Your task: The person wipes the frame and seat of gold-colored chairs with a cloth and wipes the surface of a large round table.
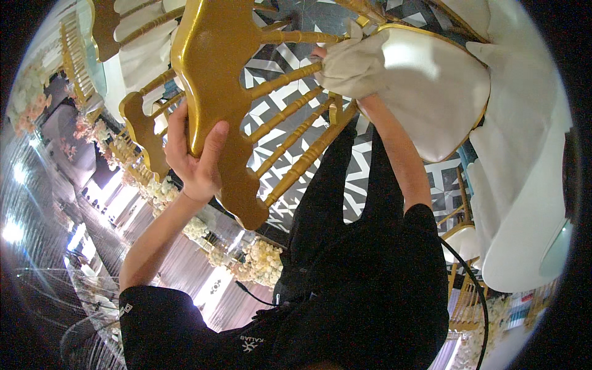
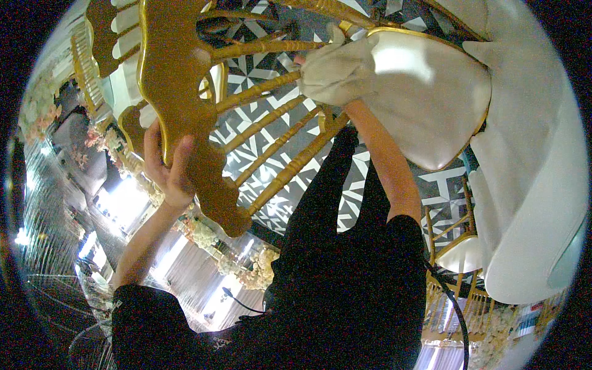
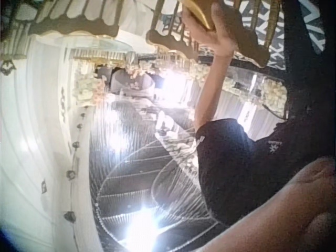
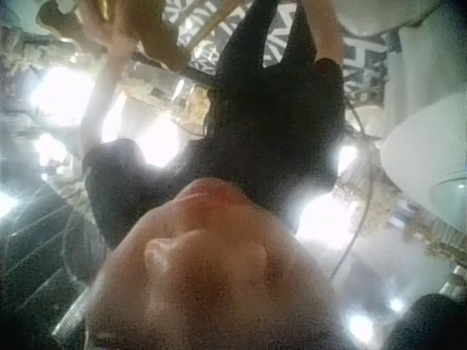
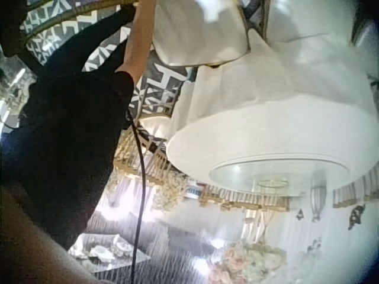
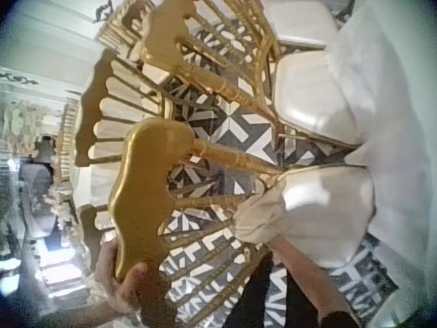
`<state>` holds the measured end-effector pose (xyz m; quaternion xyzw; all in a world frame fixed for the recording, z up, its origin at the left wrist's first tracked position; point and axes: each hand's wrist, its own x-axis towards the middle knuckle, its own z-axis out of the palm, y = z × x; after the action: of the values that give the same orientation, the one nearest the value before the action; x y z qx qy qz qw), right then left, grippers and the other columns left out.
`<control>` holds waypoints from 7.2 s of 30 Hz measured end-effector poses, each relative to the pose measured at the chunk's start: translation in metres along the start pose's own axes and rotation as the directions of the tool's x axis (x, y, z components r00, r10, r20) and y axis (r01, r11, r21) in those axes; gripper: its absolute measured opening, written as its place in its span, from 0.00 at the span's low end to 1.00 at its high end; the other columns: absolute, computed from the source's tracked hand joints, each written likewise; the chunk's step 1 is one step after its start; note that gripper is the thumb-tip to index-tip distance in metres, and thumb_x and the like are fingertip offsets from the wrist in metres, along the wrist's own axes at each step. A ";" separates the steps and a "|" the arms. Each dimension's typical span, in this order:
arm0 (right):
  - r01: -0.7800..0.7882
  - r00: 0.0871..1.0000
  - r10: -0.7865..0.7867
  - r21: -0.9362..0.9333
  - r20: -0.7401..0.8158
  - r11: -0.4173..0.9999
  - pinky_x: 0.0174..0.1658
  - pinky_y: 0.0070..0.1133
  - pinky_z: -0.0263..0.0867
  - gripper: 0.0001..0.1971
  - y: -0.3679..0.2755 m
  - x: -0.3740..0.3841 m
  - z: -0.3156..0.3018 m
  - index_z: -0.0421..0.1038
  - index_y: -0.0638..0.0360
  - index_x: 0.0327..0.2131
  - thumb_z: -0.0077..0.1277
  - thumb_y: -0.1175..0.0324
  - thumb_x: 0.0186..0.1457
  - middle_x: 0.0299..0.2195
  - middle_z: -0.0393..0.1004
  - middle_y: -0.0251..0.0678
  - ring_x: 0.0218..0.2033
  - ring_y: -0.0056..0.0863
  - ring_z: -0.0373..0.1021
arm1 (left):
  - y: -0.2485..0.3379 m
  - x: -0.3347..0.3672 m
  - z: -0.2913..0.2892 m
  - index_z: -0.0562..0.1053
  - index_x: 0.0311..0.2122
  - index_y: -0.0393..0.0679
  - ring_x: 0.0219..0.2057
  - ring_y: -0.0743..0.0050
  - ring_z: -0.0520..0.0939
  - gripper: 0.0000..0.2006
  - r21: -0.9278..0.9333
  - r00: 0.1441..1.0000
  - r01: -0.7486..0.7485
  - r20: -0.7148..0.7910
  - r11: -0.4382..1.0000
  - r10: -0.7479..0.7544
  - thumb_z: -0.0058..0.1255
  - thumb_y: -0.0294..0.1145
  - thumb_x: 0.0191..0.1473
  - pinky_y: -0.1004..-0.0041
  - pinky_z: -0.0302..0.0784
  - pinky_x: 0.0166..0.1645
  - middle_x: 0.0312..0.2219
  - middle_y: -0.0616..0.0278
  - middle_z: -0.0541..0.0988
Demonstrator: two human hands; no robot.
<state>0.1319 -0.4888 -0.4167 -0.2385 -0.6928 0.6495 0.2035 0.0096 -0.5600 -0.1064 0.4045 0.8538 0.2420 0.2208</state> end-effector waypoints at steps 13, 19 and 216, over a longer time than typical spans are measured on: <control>0.097 0.993 -0.095 0.035 -0.067 0.995 0.54 0.23 0.59 0.29 -0.055 -0.005 0.012 0.62 0.59 0.52 0.53 0.52 0.51 0.47 0.66 0.38 0.47 0.27 0.63 | 0.002 0.001 0.001 0.66 0.46 0.33 0.34 0.76 0.73 0.20 0.106 0.994 -0.111 0.007 0.988 0.111 0.54 0.28 0.48 0.77 0.67 0.42 0.34 0.60 0.74; 0.025 0.987 0.014 0.245 -0.157 0.969 0.56 0.24 0.57 0.31 0.027 -0.030 0.001 0.60 0.60 0.53 0.52 0.50 0.51 0.49 0.65 0.38 0.50 0.27 0.61 | 0.006 0.002 0.004 0.64 0.48 0.32 0.37 0.76 0.74 0.21 0.045 1.000 -0.019 0.001 0.999 0.019 0.53 0.27 0.50 0.78 0.67 0.44 0.36 0.58 0.75; -0.696 0.718 0.661 0.202 0.218 0.689 0.61 0.29 0.48 0.36 0.073 -0.102 0.102 0.56 0.54 0.56 0.59 0.61 0.43 0.58 0.54 0.41 0.59 0.32 0.52 | -0.005 0.003 0.007 0.67 0.46 0.33 0.36 0.76 0.74 0.17 -0.103 0.999 -0.027 -0.037 0.994 0.023 0.52 0.30 0.51 0.78 0.68 0.41 0.36 0.59 0.75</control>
<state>0.1580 -0.6281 -0.4938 -0.4058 -0.4717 0.7801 -0.0656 0.0089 -0.5589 -0.1150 0.3989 0.8387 0.2960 0.2233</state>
